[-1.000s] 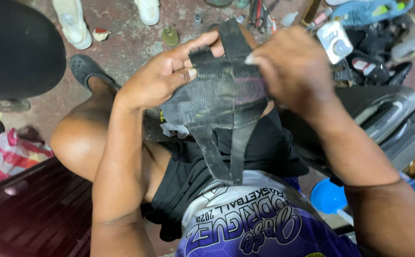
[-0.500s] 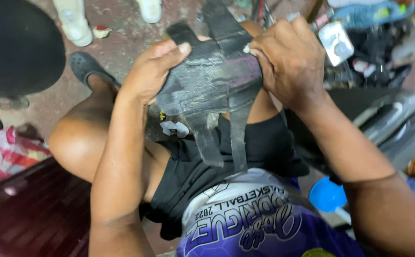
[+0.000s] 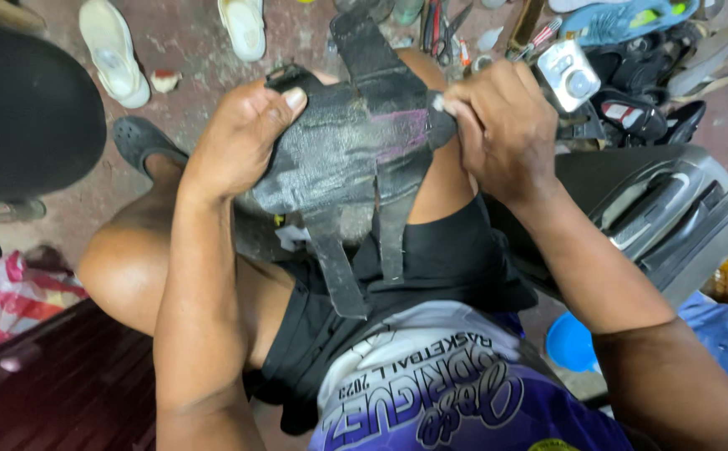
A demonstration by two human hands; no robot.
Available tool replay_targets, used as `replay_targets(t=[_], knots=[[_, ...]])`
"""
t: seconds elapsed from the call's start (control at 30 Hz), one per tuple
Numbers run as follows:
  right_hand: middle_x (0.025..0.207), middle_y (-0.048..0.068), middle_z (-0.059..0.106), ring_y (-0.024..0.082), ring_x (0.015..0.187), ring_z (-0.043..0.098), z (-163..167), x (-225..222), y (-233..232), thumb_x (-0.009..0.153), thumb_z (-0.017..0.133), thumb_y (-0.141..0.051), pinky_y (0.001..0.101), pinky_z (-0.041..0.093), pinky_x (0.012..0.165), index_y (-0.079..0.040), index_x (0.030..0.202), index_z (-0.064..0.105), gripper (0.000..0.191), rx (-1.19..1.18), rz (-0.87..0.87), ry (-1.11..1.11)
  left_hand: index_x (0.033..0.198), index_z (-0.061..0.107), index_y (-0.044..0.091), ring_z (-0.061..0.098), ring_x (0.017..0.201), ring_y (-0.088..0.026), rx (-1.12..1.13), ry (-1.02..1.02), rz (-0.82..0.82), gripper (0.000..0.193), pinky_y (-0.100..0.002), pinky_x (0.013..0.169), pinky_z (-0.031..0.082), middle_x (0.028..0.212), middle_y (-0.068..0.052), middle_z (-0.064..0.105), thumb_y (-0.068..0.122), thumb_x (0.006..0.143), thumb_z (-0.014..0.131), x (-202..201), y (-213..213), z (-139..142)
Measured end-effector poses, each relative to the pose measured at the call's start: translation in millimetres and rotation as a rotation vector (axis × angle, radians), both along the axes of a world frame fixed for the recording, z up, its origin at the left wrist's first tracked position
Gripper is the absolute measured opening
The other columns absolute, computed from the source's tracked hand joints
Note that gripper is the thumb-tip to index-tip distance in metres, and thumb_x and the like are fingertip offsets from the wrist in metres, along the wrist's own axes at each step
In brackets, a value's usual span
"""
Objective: The person sits on the floor of a cluttered shoe repair workshop and repairs sandals. They apply glue from a green bottle onto the sole of a white sandal, press the parts together, then work glue along the sole and straps of a black sandal, pressing and smoothing the surfaces by hand.
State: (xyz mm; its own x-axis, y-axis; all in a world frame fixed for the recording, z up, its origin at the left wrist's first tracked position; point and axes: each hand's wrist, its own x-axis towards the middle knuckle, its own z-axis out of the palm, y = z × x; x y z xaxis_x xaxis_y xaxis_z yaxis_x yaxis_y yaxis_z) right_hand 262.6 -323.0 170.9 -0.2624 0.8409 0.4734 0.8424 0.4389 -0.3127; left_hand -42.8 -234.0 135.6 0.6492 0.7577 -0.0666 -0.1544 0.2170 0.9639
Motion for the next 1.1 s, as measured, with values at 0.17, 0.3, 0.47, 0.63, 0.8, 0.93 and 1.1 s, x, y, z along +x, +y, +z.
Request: replay_targets(t=[0.17, 0.3, 0.47, 0.63, 0.8, 0.93, 1.1], knots=[[0.100, 0.010, 0.067, 0.028, 0.096, 0.066, 10.2, 9.2, -17.7, 0.095, 0.071, 0.000, 0.0374, 0.053, 0.085, -0.008, 0.101, 0.073, 0.010, -0.185, 0.113, 0.127, 0.119, 0.068, -0.008, 0.060, 0.088, -0.007, 0.037, 0.111, -0.005, 0.030, -0.026, 0.081, 0.052, 0.098, -0.004, 0.070, 0.018, 0.118, 0.052, -10.9, 0.1, -0.3], [0.094, 0.012, 0.069, 0.025, 0.079, 0.064, 19.8, 10.7, -18.3, 0.094, 0.072, 0.002, 0.0352, 0.051, 0.070, -0.003, 0.096, 0.073, 0.005, -0.266, -0.155, 0.379, 0.135, 0.064, -0.003, 0.061, 0.093, -0.005, 0.003, 0.068, -0.037, 0.032, -0.023, 0.086, 0.052, 0.108, -0.001, 0.070, 0.017, 0.113, 0.051, -6.4, -3.7, 6.1], [0.100, 0.011, 0.066, 0.028, 0.091, 0.066, 9.6, -4.1, -5.3, 0.100, 0.079, -0.002, 0.0356, 0.052, 0.077, -0.005, 0.102, 0.073, 0.006, -0.037, 0.023, 0.090, 0.136, 0.065, -0.002, 0.062, 0.093, -0.006, 0.005, 0.059, -0.009, 0.033, -0.023, 0.087, 0.052, 0.108, -0.001, 0.070, 0.017, 0.112, 0.052, 1.6, -3.8, 14.5], [0.102, 0.010, 0.067, 0.028, 0.091, 0.065, 0.5, -18.0, -14.1, 0.100, 0.079, -0.003, 0.0353, 0.053, 0.076, -0.004, 0.104, 0.074, 0.007, -0.087, 0.057, 0.023, 0.135, 0.065, -0.002, 0.064, 0.094, -0.007, -0.005, 0.012, 0.019, 0.032, -0.024, 0.088, 0.053, 0.110, -0.003, 0.071, 0.017, 0.113, 0.052, 1.7, -5.0, 14.0], [0.101, 0.007, 0.070, 0.026, 0.090, 0.066, 8.0, -24.9, -3.0, 0.097, 0.081, -0.005, 0.0354, 0.052, 0.073, -0.007, 0.103, 0.075, 0.009, -0.083, 0.201, 0.009, 0.134, 0.067, -0.001, 0.062, 0.089, -0.006, 0.043, 0.087, 0.009, 0.034, -0.024, 0.082, 0.053, 0.104, -0.002, 0.071, 0.022, 0.113, 0.052, 2.6, -4.6, 12.2], [0.096, 0.007, 0.070, 0.027, 0.088, 0.066, 20.2, -15.3, 5.1, 0.087, 0.081, -0.004, 0.0362, 0.052, 0.071, -0.007, 0.096, 0.074, 0.012, -0.057, 0.166, -0.149, 0.136, 0.066, 0.000, 0.063, 0.089, -0.005, 0.091, 0.043, 0.000, 0.035, -0.024, 0.084, 0.054, 0.105, -0.001, 0.071, 0.022, 0.114, 0.052, 0.2, -4.4, 13.0], [0.100, 0.006, 0.068, 0.027, 0.092, 0.065, 8.9, -24.9, 1.3, 0.091, 0.079, -0.003, 0.0360, 0.053, 0.076, -0.009, 0.102, 0.073, 0.014, -0.096, 0.217, -0.112, 0.132, 0.066, 0.000, 0.065, 0.090, -0.005, 0.046, 0.013, 0.028, 0.033, -0.024, 0.083, 0.055, 0.106, 0.000, 0.072, 0.022, 0.112, 0.052, -0.4, -6.9, 11.5]])
